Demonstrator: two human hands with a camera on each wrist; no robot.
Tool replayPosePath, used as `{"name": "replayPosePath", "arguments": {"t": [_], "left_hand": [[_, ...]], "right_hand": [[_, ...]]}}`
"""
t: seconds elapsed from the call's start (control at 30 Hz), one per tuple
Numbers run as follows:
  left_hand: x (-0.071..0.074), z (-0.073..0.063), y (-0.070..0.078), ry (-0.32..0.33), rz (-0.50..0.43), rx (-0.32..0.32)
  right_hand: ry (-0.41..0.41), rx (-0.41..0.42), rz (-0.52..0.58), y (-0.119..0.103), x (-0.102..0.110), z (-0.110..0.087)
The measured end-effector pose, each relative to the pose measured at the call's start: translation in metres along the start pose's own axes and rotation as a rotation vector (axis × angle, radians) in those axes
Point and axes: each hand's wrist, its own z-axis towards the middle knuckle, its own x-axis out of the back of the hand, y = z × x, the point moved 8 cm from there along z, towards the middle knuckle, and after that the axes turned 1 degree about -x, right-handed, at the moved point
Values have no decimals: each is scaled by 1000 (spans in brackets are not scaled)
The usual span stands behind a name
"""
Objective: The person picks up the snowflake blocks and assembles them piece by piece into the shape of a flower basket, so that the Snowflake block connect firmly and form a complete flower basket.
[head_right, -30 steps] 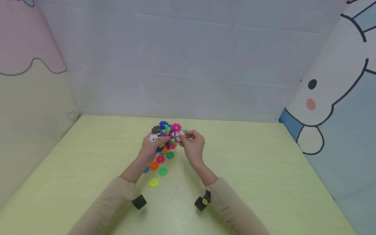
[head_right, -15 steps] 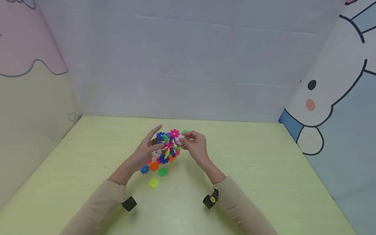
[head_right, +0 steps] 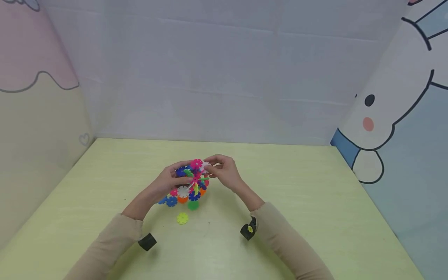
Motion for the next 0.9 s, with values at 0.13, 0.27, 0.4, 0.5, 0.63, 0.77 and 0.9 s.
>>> {"name": "replayPosePath", "arguments": {"t": [0.13,0.27,0.4,0.5,0.63,0.77,0.9], "left_hand": [[9,-3,-3,42,11,3],[24,-7,-3,80,-8,-8],[37,-11,-2,102,-24,-23],[43,-13,-2,110,-21,-28],[44,-14,-2,109,-41,-35],[41,-15,-1,113,-51,-39],[37,-16,4,105,-42,-59]], "right_hand": [[-10,-21,-42,7,3,4],[-41,-74,-135,24,3,11],[-196,-132,-316,50,-14,16],[-317,-155,-423,67,-30,18],[-385,-152,-534,78,-43,21],[-387,-141,-590,79,-47,21],[-377,-140,-587,76,-46,20]]}}
